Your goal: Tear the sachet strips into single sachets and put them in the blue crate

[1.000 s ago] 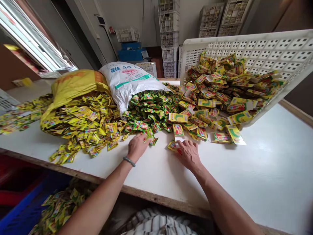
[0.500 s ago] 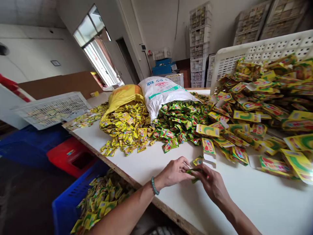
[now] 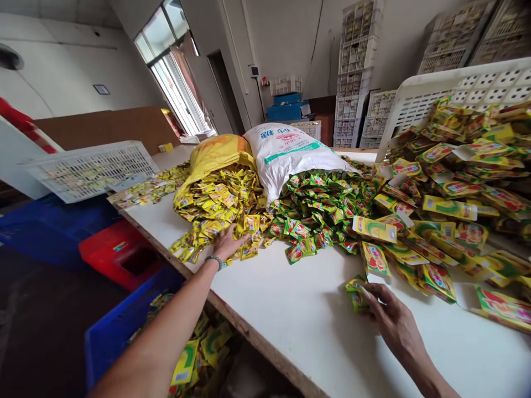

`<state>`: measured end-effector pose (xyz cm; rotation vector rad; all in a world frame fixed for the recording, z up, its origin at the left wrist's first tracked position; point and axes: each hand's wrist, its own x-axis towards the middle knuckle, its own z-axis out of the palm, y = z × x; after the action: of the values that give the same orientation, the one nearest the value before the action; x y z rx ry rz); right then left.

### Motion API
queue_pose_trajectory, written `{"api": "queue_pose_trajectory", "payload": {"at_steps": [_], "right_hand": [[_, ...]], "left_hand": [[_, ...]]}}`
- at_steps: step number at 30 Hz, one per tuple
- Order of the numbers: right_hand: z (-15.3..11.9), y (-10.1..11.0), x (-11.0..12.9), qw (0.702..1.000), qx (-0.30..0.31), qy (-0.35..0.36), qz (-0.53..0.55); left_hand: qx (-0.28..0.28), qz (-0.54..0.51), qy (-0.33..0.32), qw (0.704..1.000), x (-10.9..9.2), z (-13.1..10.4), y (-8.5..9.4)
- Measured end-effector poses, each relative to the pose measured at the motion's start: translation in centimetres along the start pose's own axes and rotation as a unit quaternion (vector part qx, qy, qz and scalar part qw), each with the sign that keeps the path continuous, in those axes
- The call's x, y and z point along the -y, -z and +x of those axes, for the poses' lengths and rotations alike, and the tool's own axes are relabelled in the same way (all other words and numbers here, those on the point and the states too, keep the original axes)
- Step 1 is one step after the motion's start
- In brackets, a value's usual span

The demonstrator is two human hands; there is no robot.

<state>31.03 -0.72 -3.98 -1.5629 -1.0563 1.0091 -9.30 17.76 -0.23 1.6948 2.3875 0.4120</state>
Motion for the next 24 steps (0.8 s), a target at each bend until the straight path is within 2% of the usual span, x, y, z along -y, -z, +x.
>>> {"api": "queue_pose_trajectory", "payload": {"at_steps": [4, 7, 10, 12, 15, 17, 20, 22, 24], "right_hand": [[-0.2, 0.0, 0.4, 0.998, 0.012, -0.029, 0.054], [-0.4, 0.3, 1.0, 0.994, 0.044, -0.02, 0.102], [-0.5, 0.8, 1.6, 0.995, 0.052, 0.012, 0.087], [-0.5, 1.3, 1.8, 0.996, 0.056, 0.028, 0.056], [-0.3, 2.0, 2.1, 0.996, 0.057, 0.042, 0.046], [-0.2, 2.2, 2.3, 0.996, 0.055, 0.057, 0.046], [-0.1, 2.3, 2.4, 0.995, 0.055, 0.075, 0.03], [-0.1, 2.4, 2.4, 0.996, 0.047, 0.079, 0.018], [0.0, 2.5, 2.4, 0.996, 0.03, 0.082, 0.008]], "left_hand": [[0.021, 0.016, -0.074, 0.997, -2.0, -4.4, -3.4], [0.069, 0.005, -0.164, 0.984, -3.6, -7.8, -4.6], [0.094, -0.029, -0.233, 0.968, -5.5, -11.0, -5.1], [0.057, -0.051, -0.244, 0.967, -6.8, -12.9, -5.1], [-0.043, -0.057, -0.249, 0.966, -8.7, -15.2, -4.8], [-0.057, -0.036, -0.287, 0.956, -10.0, -16.3, -4.7], [0.016, 0.047, -0.357, 0.933, -11.8, -17.0, -5.0], [0.06, 0.1, -0.379, 0.918, -12.7, -17.1, -5.2], [0.09, 0.108, -0.39, 0.91, -13.4, -17.1, -5.1]]}}
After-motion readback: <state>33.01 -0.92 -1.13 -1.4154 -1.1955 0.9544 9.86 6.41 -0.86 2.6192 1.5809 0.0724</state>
